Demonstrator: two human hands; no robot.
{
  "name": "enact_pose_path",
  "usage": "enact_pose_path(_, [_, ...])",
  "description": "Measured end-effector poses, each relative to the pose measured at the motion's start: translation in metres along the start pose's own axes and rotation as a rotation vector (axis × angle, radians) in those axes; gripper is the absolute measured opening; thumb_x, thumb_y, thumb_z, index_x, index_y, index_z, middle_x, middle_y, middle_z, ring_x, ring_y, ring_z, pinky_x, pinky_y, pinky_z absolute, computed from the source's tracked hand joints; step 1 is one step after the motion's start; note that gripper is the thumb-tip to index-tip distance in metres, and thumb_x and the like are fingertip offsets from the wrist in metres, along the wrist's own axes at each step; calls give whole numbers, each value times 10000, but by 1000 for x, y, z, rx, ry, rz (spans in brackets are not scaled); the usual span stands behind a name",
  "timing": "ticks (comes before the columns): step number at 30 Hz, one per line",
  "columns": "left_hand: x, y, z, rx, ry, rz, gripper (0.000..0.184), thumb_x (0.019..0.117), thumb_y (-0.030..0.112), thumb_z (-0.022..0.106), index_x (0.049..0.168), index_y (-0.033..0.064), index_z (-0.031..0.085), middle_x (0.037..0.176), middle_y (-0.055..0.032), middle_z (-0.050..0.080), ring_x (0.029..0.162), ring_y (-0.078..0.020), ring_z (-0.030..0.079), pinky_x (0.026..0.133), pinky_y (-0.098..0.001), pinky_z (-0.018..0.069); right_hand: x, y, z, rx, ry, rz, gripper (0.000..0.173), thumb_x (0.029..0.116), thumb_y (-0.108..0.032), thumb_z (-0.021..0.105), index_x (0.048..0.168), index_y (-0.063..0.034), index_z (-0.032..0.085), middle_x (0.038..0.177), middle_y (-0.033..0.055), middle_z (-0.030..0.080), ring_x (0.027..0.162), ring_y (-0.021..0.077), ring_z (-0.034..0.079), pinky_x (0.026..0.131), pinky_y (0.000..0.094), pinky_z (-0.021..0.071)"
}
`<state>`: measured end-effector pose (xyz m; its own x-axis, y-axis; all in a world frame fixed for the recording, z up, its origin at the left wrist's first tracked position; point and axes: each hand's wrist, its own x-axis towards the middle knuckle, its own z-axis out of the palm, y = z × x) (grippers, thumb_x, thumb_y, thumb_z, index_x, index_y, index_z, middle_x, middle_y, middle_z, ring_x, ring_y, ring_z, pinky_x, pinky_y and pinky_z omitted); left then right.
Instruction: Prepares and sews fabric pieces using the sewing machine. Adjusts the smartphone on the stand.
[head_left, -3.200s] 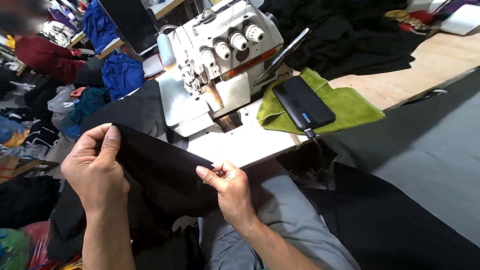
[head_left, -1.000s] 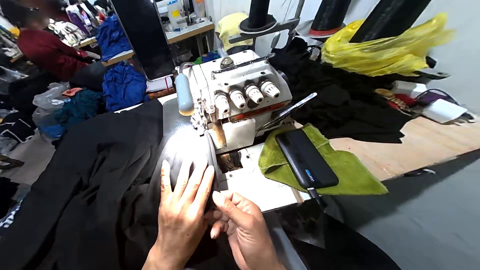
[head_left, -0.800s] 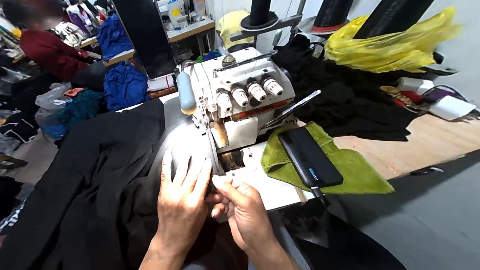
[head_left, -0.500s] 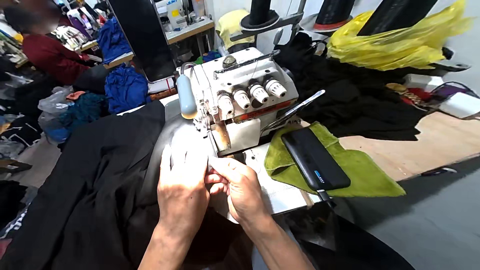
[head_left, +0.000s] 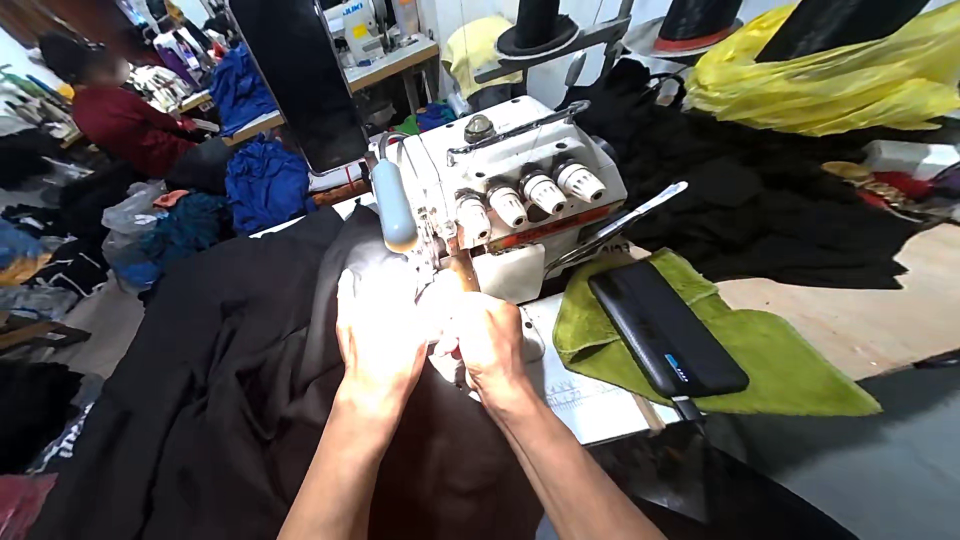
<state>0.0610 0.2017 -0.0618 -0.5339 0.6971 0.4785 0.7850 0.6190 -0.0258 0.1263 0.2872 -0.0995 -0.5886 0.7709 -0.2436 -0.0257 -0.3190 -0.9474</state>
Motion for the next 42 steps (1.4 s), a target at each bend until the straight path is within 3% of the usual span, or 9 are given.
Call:
enact_pose_path(4, [13,-4,-8,-16,-288,-128,416,1035,271,527,1417,146,632,1483,-97,580,1406,-367,490,1153,-659,302,-4,1,0,20,26,-27,368,1015,-46,527,660,-37,624,529,72,638,424,136,608,421,273,507])
enact_pose_path(13, [-75,15,-34,-197,-21,-257,526,816,-16,581,1334,7,667,1434,-210,591,1103,-307,720,818,-433,624,-35,8,3,-141,-240,-74,246,1016,-229,619,881,-93,773,761,-12,744,631,75,696,562,252,585])
enact_pose_path(17, [-116,37,-28,-442,-11,-127,454,937,119,645,1355,-57,623,1494,-240,529,1275,-260,637,984,-334,576,-23,21,-11,-188,-84,-286,198,950,-235,659,804,-133,748,720,-35,682,698,72,657,683,320,563])
enact_pose_path(23, [-110,12,-50,-849,105,-98,453,1024,169,613,1386,-94,546,1475,-246,527,966,-89,704,785,-233,615,-53,19,-33,-80,-3,-372,243,1000,-195,552,837,-104,707,751,-46,640,718,32,615,677,253,526])
enact_pose_path(26, [-111,-8,-49,-999,-20,-32,600,1045,368,592,1461,-52,489,1473,-169,547,1206,-113,633,1033,-294,550,-89,13,-21,88,-244,-645,243,1014,-138,563,854,-33,713,797,-14,681,763,-2,636,687,170,540])
enact_pose_path(29, [-124,-11,-59,-912,93,-108,149,955,222,735,1001,81,741,944,7,719,897,-51,682,809,-222,595,-93,15,-19,133,-290,-789,255,1039,-166,568,908,-10,721,815,2,696,768,-5,644,696,161,548])
enact_pose_path(34, [-119,-14,-115,-695,419,-124,114,1011,234,651,1116,250,691,1068,177,676,1033,52,621,919,-162,519,-89,29,-37,-96,-587,-949,160,954,-150,706,1072,-42,724,919,56,744,762,44,670,699,178,565])
enact_pose_path(39, [-28,-54,-131,-307,679,-59,219,994,169,660,1098,-24,653,1027,-56,676,955,-63,648,866,-257,545,-70,4,-46,-299,-449,-658,221,956,-134,590,1083,-92,766,904,-17,746,724,-1,655,645,185,557])
enact_pose_path(42, [21,-86,-100,-365,416,-201,463,1034,320,604,1355,-12,579,1335,-194,598,1212,-230,606,1032,-389,506,-53,-7,-44,-263,-382,-335,150,962,-236,660,1020,-134,753,789,-57,722,639,27,650,582,198,545])
